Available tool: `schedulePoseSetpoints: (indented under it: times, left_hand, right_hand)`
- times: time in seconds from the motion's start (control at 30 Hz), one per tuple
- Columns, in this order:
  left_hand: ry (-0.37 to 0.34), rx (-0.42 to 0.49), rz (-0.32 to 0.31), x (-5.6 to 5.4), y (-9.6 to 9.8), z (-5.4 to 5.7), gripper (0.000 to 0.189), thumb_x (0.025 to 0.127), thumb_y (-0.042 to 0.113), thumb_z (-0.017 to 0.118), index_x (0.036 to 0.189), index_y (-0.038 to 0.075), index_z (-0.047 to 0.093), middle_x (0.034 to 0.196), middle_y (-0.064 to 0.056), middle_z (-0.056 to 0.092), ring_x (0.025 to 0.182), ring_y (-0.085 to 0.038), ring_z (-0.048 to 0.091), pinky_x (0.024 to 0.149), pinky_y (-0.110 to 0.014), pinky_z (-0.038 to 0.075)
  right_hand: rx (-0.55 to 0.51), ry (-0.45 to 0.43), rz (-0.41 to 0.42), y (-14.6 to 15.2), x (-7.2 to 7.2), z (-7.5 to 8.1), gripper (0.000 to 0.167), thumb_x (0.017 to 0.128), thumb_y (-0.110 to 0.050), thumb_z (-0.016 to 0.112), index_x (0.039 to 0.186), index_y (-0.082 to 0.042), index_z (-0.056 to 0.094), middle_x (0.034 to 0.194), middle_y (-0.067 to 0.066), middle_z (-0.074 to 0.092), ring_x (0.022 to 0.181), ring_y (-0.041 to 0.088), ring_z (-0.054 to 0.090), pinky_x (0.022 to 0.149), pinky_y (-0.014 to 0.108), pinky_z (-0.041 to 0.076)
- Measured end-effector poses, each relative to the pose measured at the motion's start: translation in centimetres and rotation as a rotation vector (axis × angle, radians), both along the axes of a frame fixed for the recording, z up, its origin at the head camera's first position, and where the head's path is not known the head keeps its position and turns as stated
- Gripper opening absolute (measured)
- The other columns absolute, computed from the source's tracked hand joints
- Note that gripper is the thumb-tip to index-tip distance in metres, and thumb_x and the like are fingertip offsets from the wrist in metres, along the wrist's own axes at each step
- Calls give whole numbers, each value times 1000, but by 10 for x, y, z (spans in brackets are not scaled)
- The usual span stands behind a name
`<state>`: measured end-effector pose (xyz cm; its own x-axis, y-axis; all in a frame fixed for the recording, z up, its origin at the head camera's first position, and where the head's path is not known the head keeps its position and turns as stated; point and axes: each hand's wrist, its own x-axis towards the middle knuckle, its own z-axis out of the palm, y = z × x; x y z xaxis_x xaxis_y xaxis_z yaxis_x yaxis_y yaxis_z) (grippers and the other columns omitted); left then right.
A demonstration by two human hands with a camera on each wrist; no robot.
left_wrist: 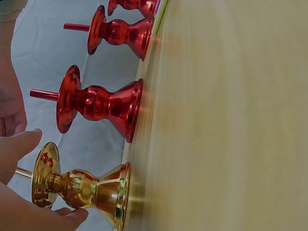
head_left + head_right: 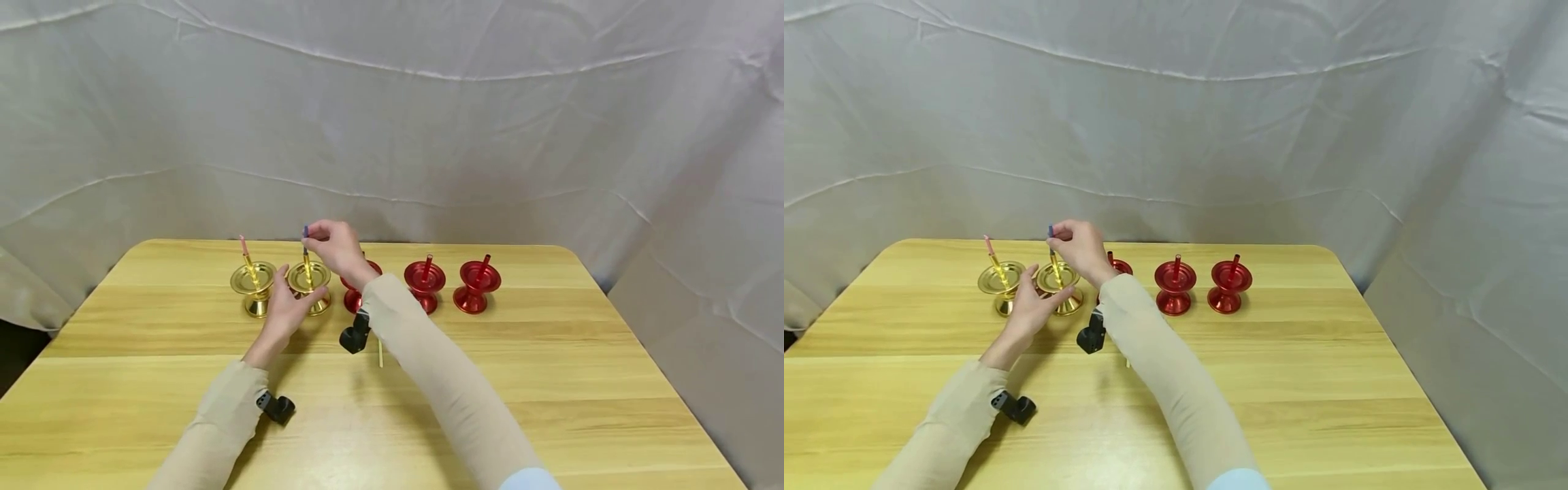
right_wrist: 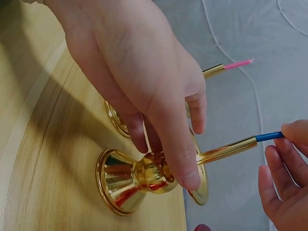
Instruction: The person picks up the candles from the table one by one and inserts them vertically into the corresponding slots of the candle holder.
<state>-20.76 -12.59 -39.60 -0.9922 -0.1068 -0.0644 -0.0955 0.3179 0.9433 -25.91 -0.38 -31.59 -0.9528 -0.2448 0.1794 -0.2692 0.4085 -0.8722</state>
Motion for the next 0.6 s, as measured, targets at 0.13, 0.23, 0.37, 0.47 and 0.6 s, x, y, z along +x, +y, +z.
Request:
schedulePoseSetpoints:
  times: [0.13, 0.23, 0.37, 0.47, 0.6]
  left_hand:
    - [-2, -9, -4, 1, 0, 1, 97, 89, 25, 71, 153, 2, 2, 154, -30, 14, 140, -41, 20, 113, -52, 21]
    - [0, -15, -4, 3, 0, 2, 97, 89, 25, 71, 153, 2, 3, 154, -30, 14, 140, -42, 20, 113, -52, 21]
    - [3, -1, -5, 5, 0, 2, 97, 89, 24, 71, 153, 2, 3, 153, -30, 18, 138, -42, 25, 112, -51, 25]
    - [-2, 16, -9, 7, -1, 3, 97, 89, 24, 71, 154, 3, 2, 151, -30, 22, 136, -41, 29, 110, -49, 29]
    - [-3, 31, -10, 7, -2, 3, 97, 89, 24, 71, 154, 5, 2, 151, -29, 24, 135, -41, 31, 110, -48, 30]
  right_hand:
    - [-2, 6, 4, 0, 0, -1, 16, 93, -11, 66, 104, -1, 71, 98, 6, 71, 89, 15, 64, 74, 20, 49]
    - [9, 1, 7, 0, -1, -2, 15, 92, -10, 67, 104, -2, 71, 98, 6, 71, 90, 15, 64, 74, 19, 49]
    - [25, -24, 18, 1, -1, -4, 16, 92, -10, 67, 106, -4, 72, 100, 6, 71, 90, 15, 65, 74, 19, 50]
    - [14, -40, 22, 2, 1, -3, 17, 93, -11, 66, 107, -4, 72, 100, 5, 71, 91, 14, 65, 75, 19, 50]
    - [-1, -33, 30, 5, 1, 1, 20, 92, -12, 67, 111, -4, 70, 100, 4, 72, 93, 14, 65, 79, 21, 50]
